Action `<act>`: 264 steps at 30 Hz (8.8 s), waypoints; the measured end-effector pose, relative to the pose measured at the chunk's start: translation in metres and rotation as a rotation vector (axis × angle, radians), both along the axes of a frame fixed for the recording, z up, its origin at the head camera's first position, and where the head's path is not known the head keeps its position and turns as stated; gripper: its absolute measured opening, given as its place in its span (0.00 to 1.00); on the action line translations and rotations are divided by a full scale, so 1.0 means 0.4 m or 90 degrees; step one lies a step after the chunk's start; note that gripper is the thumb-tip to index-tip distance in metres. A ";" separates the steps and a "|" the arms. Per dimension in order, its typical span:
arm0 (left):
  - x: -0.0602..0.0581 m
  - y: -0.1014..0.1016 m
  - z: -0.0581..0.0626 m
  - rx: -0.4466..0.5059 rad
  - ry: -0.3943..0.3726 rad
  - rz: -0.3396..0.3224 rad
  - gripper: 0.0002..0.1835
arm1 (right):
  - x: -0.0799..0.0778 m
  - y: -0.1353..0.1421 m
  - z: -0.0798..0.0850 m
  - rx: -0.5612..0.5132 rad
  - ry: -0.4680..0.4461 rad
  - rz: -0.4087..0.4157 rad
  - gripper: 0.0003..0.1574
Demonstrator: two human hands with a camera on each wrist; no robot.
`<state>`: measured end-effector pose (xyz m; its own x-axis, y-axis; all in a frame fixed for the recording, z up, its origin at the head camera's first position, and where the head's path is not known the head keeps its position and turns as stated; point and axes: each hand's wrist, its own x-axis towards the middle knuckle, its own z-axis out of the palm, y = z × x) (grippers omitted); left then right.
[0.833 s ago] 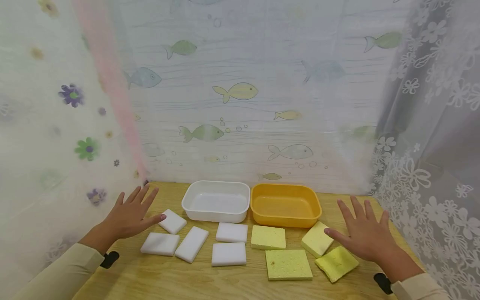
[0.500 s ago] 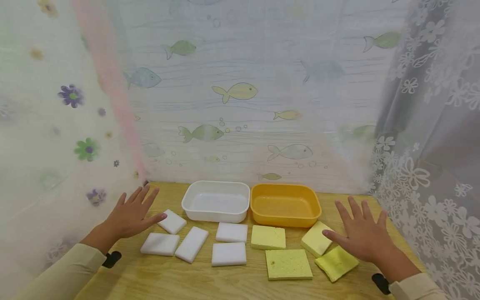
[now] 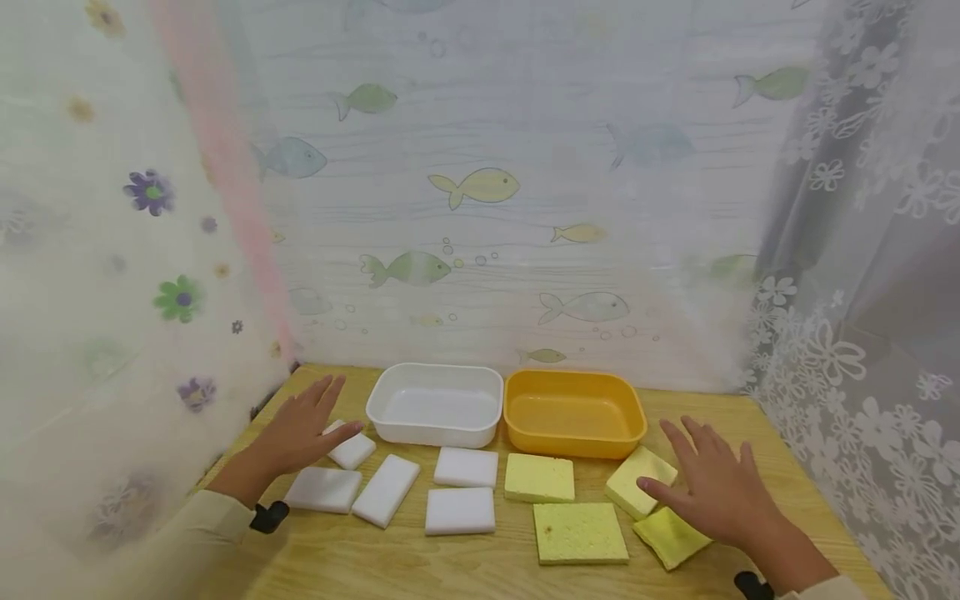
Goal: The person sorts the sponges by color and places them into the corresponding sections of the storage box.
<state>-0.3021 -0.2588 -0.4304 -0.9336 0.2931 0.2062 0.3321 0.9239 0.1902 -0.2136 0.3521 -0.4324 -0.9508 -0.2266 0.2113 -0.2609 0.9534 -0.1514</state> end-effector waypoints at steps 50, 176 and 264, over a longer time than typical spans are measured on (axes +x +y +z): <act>-0.079 0.146 -0.093 0.322 -0.187 0.063 0.57 | 0.028 -0.106 -0.067 -0.158 -0.132 0.226 0.52; -0.085 0.190 -0.098 0.347 -0.187 0.105 0.59 | -0.336 -0.540 0.047 -0.053 0.026 0.187 0.40; -0.089 0.188 -0.100 0.359 -0.200 0.110 0.60 | -0.394 -0.692 0.057 0.032 0.012 0.193 0.30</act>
